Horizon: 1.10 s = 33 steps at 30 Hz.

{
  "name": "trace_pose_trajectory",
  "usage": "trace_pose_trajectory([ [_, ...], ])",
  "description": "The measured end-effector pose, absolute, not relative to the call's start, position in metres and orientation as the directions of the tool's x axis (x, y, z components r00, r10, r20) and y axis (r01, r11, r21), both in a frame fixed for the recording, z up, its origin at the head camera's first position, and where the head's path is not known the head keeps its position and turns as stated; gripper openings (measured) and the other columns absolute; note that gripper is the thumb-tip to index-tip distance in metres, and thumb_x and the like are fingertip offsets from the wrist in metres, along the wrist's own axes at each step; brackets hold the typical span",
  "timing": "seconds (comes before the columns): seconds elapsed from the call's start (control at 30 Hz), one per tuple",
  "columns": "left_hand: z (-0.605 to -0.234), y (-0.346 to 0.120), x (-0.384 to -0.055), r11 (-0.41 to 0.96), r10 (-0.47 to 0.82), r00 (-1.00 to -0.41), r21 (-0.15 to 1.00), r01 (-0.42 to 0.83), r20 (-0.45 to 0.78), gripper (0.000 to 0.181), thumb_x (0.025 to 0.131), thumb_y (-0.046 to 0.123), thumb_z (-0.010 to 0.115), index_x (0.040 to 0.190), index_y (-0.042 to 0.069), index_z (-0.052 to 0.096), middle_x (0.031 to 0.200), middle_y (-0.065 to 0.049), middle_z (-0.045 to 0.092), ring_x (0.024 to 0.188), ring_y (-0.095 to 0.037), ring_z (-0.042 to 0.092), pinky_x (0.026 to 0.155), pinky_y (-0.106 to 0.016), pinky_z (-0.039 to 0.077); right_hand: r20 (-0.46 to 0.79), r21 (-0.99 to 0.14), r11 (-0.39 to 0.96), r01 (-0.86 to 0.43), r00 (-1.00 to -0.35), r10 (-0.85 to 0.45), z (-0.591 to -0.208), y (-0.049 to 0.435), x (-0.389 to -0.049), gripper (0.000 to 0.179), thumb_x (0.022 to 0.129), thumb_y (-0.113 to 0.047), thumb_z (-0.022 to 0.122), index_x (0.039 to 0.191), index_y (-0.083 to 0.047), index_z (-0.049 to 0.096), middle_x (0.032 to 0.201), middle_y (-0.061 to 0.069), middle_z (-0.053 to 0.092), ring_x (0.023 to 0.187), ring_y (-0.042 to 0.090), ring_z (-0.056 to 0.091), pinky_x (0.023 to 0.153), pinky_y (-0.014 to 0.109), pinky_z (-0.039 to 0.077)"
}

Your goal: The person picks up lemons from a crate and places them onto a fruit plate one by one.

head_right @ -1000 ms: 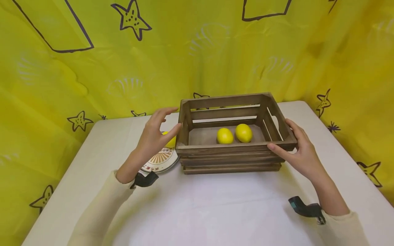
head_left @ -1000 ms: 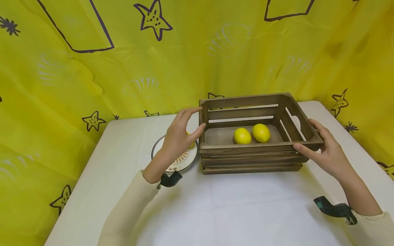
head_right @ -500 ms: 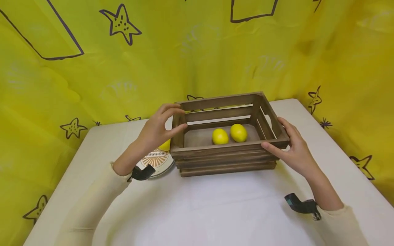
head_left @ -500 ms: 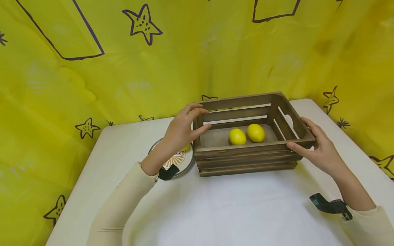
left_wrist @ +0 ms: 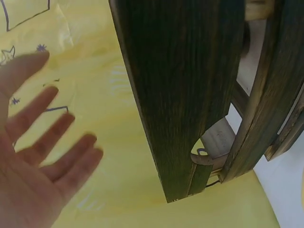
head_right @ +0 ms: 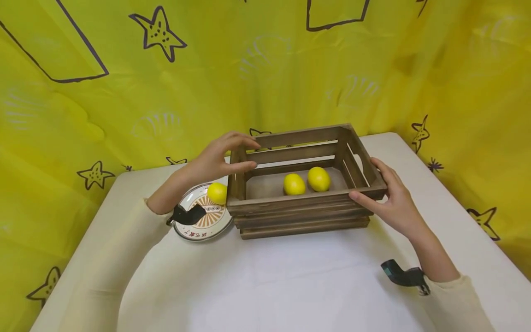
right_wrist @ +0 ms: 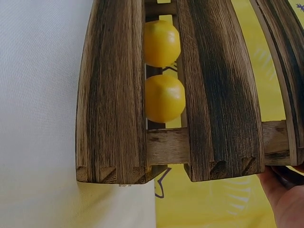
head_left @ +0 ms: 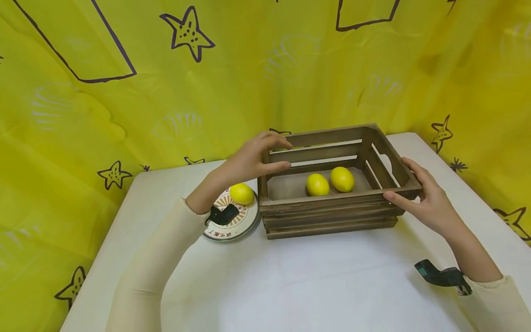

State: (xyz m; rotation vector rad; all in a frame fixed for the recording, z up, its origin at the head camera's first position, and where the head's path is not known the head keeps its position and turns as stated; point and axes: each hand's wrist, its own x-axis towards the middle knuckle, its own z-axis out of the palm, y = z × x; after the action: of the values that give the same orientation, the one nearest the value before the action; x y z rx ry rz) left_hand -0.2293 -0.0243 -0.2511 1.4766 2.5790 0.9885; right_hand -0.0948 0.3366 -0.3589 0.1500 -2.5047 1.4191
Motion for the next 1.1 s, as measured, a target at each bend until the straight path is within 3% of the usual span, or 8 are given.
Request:
trace_pose_trajectory([
  [0.4, -0.248, -0.012, -0.243, 0.282, 0.861, -0.472, 0.594, 0.753, 0.189, 0.043, 0.09, 0.015, 0.072, 0.128, 0.002, 0.06, 0.129, -0.011, 0.059, 0.124, -0.023, 0.049, 0.106, -0.037, 0.039, 0.274, -0.834, 0.505, -0.221, -0.961, 0.032, -0.358, 0.336, -0.097, 0.083, 0.091, -0.003, 0.066, 0.157, -0.016, 0.017, 0.157, 0.021, 0.022, 0.121, -0.006, 0.033, 0.091, 0.0, 0.028],
  [0.7, -0.236, 0.008, -0.249, 0.243, 0.893, -0.417, 0.598, 0.763, 0.169, 0.043, 0.092, 0.015, 0.069, 0.13, 0.001, 0.057, 0.133, -0.011, 0.057, 0.126, -0.021, 0.05, 0.107, -0.028, 0.037, 0.251, -0.839, 0.507, -0.196, -0.967, 0.042, -0.355, 0.337, -0.095, 0.083, 0.092, -0.005, 0.066, 0.157, -0.018, 0.017, 0.157, 0.021, 0.021, 0.123, -0.003, 0.033, 0.092, -0.001, 0.027],
  [1.1, -0.229, 0.032, -0.259, 0.215, 0.904, -0.395, 0.622, 0.753, 0.165, 0.043, 0.092, 0.017, 0.068, 0.131, 0.002, 0.057, 0.134, -0.008, 0.057, 0.127, -0.023, 0.049, 0.108, -0.028, 0.037, 0.225, -0.854, 0.49, -0.176, -0.974, 0.042, -0.353, 0.337, -0.095, 0.083, 0.092, -0.004, 0.065, 0.157, -0.021, 0.017, 0.161, 0.013, 0.017, 0.137, 0.006, 0.027, 0.099, 0.0, 0.024],
])
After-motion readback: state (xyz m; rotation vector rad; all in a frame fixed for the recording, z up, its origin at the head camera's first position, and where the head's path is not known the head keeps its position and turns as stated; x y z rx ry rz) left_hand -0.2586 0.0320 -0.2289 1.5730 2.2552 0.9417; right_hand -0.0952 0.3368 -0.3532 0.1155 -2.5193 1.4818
